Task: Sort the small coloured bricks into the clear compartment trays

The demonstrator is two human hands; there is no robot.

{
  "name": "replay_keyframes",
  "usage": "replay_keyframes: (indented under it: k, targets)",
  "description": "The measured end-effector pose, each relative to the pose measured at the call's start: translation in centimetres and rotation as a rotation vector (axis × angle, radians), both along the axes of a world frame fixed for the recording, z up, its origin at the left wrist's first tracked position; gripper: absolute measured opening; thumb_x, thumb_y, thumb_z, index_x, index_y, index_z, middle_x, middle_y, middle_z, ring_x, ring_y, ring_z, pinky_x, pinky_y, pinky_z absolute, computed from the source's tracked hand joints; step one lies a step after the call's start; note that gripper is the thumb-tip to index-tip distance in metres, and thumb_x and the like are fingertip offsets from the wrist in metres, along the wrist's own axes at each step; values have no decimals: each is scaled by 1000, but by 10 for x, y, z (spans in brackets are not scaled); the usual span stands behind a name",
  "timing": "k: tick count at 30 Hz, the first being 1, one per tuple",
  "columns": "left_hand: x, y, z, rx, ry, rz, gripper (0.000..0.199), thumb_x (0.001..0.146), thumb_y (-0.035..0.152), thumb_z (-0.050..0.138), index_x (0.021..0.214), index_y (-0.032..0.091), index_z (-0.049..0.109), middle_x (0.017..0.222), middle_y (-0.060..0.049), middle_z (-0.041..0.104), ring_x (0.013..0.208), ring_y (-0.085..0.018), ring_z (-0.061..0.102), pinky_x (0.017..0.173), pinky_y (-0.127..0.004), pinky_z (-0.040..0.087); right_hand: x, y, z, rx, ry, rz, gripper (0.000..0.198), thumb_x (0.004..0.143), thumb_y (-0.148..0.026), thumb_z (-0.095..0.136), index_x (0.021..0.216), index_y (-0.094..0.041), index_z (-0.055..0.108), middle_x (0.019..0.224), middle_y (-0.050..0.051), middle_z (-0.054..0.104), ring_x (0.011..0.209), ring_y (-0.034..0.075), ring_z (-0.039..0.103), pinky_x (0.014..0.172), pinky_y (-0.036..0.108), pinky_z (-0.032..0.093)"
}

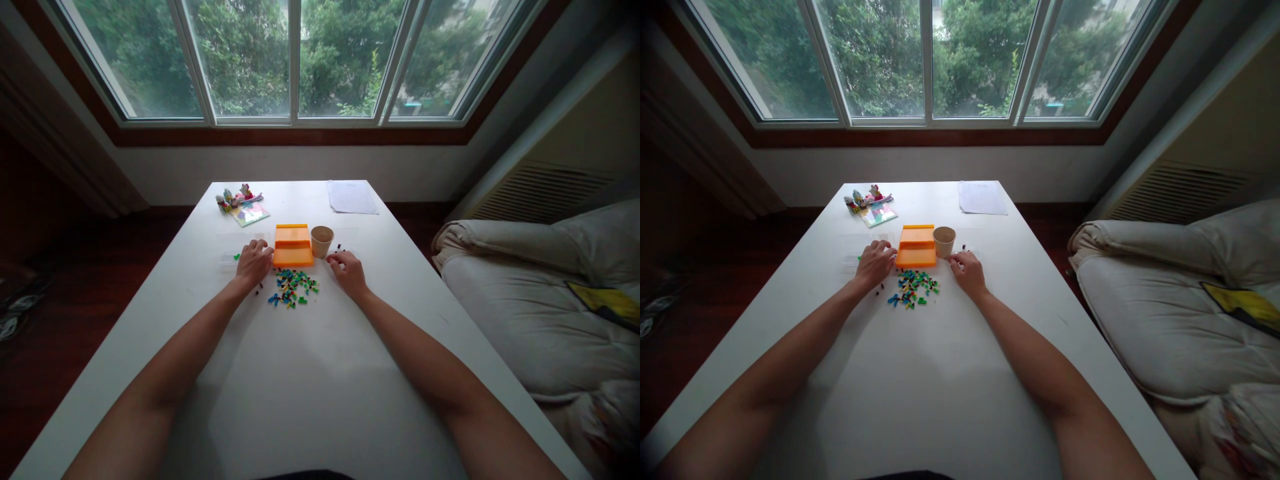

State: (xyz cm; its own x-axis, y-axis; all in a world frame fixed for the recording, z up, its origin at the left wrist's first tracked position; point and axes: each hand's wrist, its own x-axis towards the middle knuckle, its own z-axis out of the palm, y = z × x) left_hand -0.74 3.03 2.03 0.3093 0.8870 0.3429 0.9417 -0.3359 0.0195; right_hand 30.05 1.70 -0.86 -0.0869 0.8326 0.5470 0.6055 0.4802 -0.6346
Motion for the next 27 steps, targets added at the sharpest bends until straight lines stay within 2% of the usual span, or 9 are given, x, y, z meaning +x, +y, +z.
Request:
replay_keyframes:
  k: [7,14,22,27]
  targets:
    - [-2,11,-7,11,-14,30,29,88,16,52,108,25,71,119,-12,62,112,-31,50,89,-45,42,1,-1,0,-5,-6,9,18,91,-25,55,88,-22,73,87,5,70,82,21,59,73,35,49]
    - [1,9,-7,10,-25,25,23,91,24,52,100,23,73,116,-13,62,111,-32,50,89,-46,41,0,0,1,2,-13,8,17,90,-24,56,87,-23,73,86,5,70,80,21,59,73,35,49]
    - [2,3,-4,25,-67,2,22,92,24,52,95,24,73,118,-12,63,115,-32,48,92,-48,38,0,-1,2,-17,-5,5,18,91,-26,56,87,-24,73,88,5,70,81,22,59,72,35,49]
    - [-8,2,-1,109,-182,142,23,96,29,49,102,25,71,113,-11,64,111,-31,50,91,-45,38,-1,-1,2,-6,-10,8,18,91,-25,55,87,-23,73,88,5,70,81,22,59,76,36,50]
